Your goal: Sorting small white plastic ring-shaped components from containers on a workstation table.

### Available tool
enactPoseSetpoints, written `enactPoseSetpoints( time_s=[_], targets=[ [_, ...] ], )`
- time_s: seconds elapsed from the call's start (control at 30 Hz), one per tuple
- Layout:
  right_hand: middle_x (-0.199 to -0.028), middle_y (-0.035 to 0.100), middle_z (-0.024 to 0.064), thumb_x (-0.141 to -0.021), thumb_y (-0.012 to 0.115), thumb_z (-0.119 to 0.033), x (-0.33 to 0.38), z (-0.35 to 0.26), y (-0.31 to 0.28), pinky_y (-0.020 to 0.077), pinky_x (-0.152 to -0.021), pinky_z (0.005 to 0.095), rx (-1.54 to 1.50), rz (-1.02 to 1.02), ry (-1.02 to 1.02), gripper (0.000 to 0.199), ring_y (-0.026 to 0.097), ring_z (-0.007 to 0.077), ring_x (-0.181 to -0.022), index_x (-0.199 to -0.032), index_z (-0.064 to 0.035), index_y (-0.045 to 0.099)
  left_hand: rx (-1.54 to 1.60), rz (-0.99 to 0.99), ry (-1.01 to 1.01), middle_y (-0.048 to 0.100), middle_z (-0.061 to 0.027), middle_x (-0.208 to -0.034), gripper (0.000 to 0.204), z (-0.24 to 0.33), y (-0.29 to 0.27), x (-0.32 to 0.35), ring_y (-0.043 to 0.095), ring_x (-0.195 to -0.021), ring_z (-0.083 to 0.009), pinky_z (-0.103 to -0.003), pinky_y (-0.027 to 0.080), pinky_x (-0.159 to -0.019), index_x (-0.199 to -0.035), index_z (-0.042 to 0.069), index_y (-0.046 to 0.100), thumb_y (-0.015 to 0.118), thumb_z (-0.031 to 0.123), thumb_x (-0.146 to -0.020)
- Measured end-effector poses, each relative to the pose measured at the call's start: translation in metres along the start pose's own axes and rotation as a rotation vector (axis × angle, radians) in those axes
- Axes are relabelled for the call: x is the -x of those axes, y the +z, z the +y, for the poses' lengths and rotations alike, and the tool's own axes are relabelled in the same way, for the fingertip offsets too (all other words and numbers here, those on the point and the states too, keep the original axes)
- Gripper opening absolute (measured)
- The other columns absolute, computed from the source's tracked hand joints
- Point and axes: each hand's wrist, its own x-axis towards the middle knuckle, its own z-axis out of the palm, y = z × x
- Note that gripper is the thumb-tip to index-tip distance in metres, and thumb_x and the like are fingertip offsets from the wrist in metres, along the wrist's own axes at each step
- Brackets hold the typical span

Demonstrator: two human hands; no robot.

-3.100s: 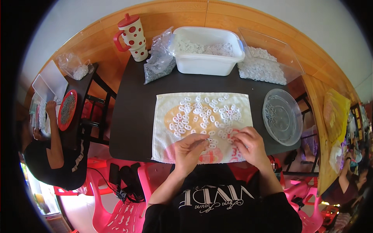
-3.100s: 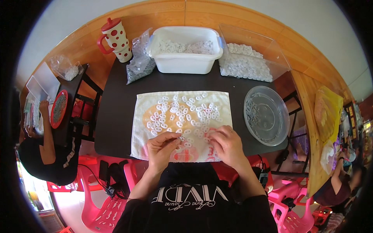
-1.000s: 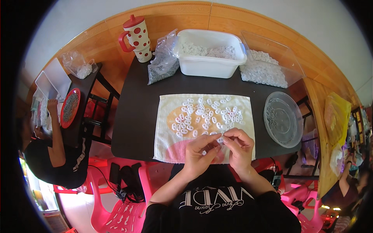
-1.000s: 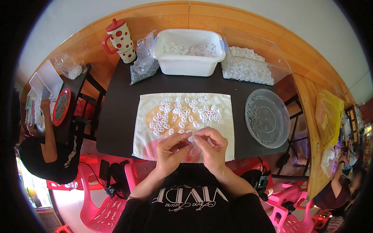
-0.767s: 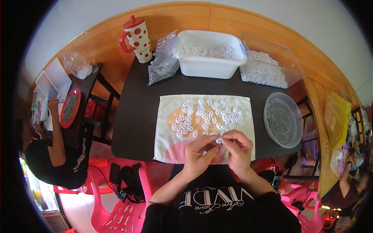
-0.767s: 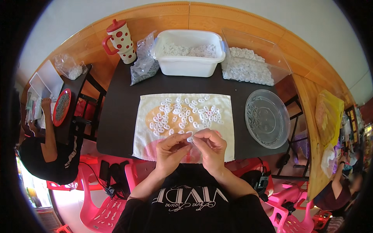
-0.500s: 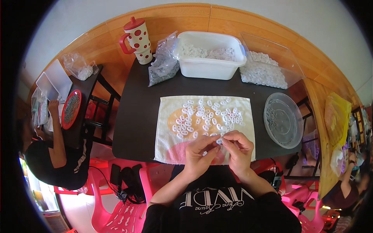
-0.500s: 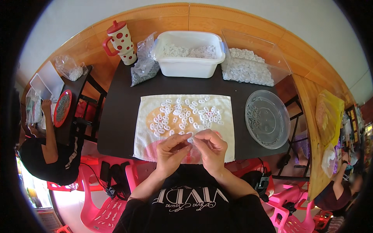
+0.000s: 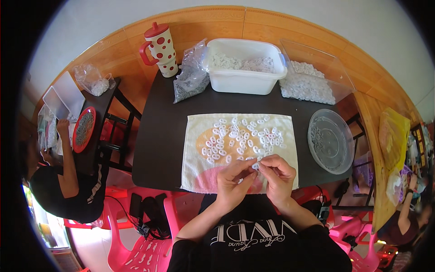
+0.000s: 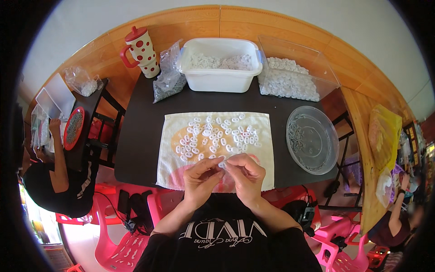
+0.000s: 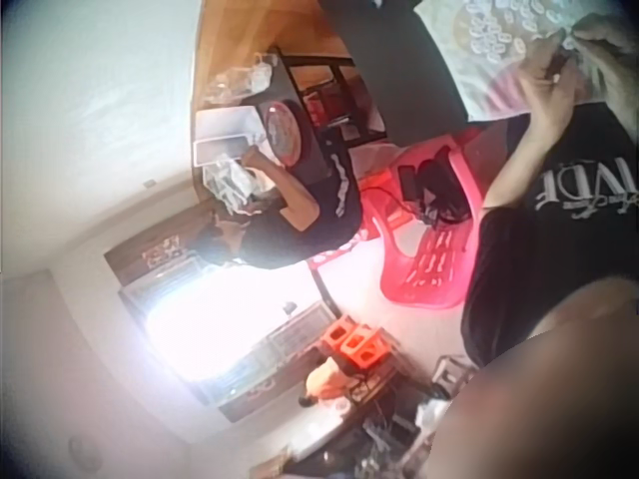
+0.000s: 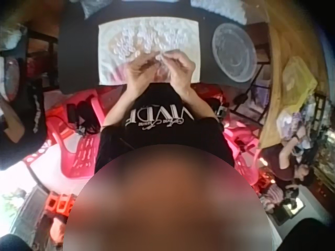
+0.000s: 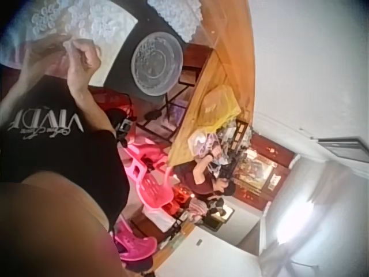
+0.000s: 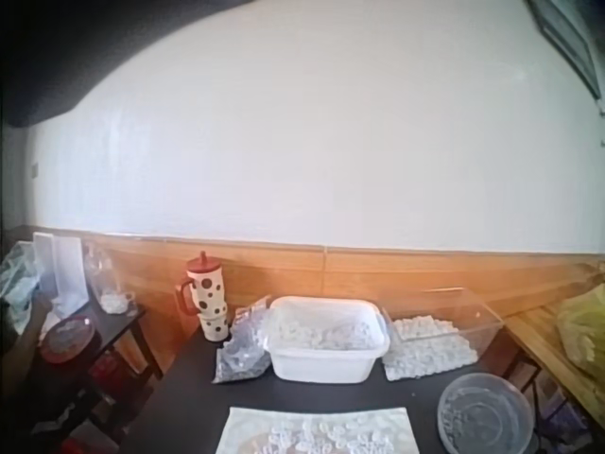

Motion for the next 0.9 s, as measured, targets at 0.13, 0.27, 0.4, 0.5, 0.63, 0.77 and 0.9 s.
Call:
enactPoseSetpoints(
  time_s=[0.13,0.27,0.4,0.5,0.63,0.77,0.9],
  targets=[
    [-0.094,0.066,0.0061,-0.088,0.064,0.014,0.001,-0.001,0.001,0.0473,-0.077,0.0217,0.039,-0.020,-0.028,0.013,0.061,0.0092,-0.086,-0.097,0.0043,0.067,-0.013,0.034,0.004,0.062,-0.0036,-0.102,0.040,0.001,0.003,0.000,0.061,-0.092,-0.0082,-0.021,0.051,-0.079,-0.123,0.000,0.067,0.065,-0.016,-0.086],
    [-0.094,0.066,0.0064,-0.088,0.065,0.013,0.000,-0.002,-0.002,0.0468,-0.076,0.0220,0.032,-0.026,-0.032,0.013,0.060,0.0092,-0.085,-0.096,0.0044,0.067,-0.003,0.031,0.015,0.062,-0.0037,-0.102,0.039,0.000,0.003,0.001,0.061,-0.091,-0.0081,-0.021,0.051,-0.078,-0.122,0.000,0.067,0.065,-0.015,-0.086],
    [-0.093,0.066,0.0069,-0.086,0.066,0.013,0.000,-0.002,-0.006,0.0459,-0.074,0.0228,0.095,-0.075,-0.053,0.012,0.060,0.0103,-0.082,-0.095,0.0049,0.066,0.020,0.059,0.004,0.062,-0.0039,-0.102,0.035,0.000,0.002,0.001,0.061,-0.089,-0.0083,-0.021,0.051,-0.076,-0.119,-0.001,0.068,0.065,-0.014,-0.087],
    [-0.091,0.066,0.0075,-0.085,0.065,0.014,-0.002,-0.001,-0.012,0.0456,-0.073,0.0236,0.131,-0.107,-0.052,0.012,0.060,0.0114,-0.082,-0.093,0.0053,0.066,-0.005,0.051,0.007,0.062,-0.0038,-0.100,0.033,-0.002,0.000,0.000,0.061,-0.088,-0.0083,-0.021,0.052,-0.075,-0.117,-0.001,0.069,0.065,-0.014,-0.087],
    [-0.087,0.066,0.0083,-0.083,0.065,0.014,-0.006,-0.010,-0.017,0.0455,-0.072,0.0250,0.188,-0.189,-0.034,0.012,0.060,0.0132,-0.079,-0.091,0.0053,0.066,-0.070,0.008,-0.015,0.063,-0.0035,-0.098,0.031,-0.002,-0.003,0.000,0.061,-0.086,-0.0081,-0.021,0.051,-0.074,-0.116,0.000,0.069,0.066,-0.013,-0.087],
    [-0.085,0.066,0.0083,-0.082,0.065,0.014,-0.011,-0.014,-0.018,0.0454,-0.071,0.0253,0.236,-0.232,-0.017,0.011,0.061,0.0140,-0.078,-0.089,0.0049,0.066,-0.049,-0.002,-0.033,0.063,-0.0031,-0.097,0.031,0.002,-0.003,0.000,0.061,-0.085,-0.0074,-0.020,0.051,-0.072,-0.116,-0.001,0.069,0.067,-0.012,-0.087],
    [-0.083,0.065,0.0079,-0.082,0.064,0.014,-0.012,-0.018,-0.017,0.0454,-0.070,0.0257,0.251,-0.243,-0.003,0.012,0.060,0.0140,-0.077,-0.088,0.0049,0.066,-0.036,-0.014,-0.090,0.064,-0.0019,-0.094,0.032,0.004,-0.006,-0.002,0.059,-0.083,-0.0060,-0.020,0.049,-0.071,-0.116,0.000,0.069,0.067,-0.012,-0.086]
  ],
)
